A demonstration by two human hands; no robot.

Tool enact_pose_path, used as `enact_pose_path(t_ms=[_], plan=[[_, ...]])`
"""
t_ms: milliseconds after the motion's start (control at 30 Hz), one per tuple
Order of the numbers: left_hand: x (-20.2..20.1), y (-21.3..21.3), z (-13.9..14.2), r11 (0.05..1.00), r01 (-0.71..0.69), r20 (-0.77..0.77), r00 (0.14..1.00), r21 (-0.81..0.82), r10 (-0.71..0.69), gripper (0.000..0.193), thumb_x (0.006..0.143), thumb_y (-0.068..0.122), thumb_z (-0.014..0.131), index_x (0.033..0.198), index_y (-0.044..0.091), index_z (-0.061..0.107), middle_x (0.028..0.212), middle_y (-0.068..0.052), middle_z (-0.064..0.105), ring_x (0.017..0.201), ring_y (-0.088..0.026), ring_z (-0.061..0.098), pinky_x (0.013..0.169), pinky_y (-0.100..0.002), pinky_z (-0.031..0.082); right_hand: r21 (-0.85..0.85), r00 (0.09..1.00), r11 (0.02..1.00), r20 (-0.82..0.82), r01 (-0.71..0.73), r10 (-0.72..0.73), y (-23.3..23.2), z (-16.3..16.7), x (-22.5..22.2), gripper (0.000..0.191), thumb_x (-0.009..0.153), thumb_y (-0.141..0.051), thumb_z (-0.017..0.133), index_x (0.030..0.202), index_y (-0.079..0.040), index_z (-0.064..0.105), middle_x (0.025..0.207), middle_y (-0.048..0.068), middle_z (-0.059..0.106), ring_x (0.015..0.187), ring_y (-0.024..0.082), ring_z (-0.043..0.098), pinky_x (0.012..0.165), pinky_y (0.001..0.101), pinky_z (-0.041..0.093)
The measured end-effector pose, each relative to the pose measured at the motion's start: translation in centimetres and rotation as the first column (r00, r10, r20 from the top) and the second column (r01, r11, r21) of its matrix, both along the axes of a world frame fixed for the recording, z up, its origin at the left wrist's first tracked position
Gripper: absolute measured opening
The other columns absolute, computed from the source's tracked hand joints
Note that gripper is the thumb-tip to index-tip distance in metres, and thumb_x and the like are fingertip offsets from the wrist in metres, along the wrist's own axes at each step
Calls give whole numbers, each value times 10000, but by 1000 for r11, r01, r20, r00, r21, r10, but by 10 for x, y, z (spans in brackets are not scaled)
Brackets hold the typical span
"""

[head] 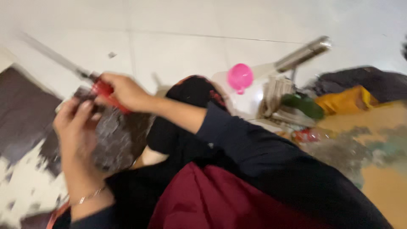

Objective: The person sits on the floor and uses red-handled scissors to cut cloud-shaped pieces from a brown patterned fabric. They repeatedly trim the shapes and place the finished pieces into a growing pile on the left side of the frame.

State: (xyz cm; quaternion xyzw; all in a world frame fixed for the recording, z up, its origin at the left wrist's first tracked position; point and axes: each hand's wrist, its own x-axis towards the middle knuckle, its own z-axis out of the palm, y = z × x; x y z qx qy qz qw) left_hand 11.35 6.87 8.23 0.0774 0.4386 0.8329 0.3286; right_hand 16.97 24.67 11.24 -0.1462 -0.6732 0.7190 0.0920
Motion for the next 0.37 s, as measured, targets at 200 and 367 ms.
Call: enact_pose_path(t_ms=[200, 367], plan=[[-17, 10, -2, 991, -130, -16, 991, -16, 130, 172, 958, -31, 717, 1117, -6, 656, 960, -34, 681, 728, -77, 577, 650, -226, 475, 91, 976, 976, -65, -200, 206, 15, -15, -27, 254, 926, -67, 778, 1134, -14, 643, 953, 82, 721, 868, 154, 728, 761, 301, 650], [-40, 19, -33, 984, -177, -42, 983, -9, 177, 290, 949, 6, 779, 1217, -62, 693, 878, -29, 650, 686, -94, 546, 628, -249, 431, 161, 955, 947, -60, -280, 292, 28, -25, -50, 280, 963, -129, 792, 1157, -11, 629, 1014, 146, 765, 900, 182, 756, 808, 314, 639]])
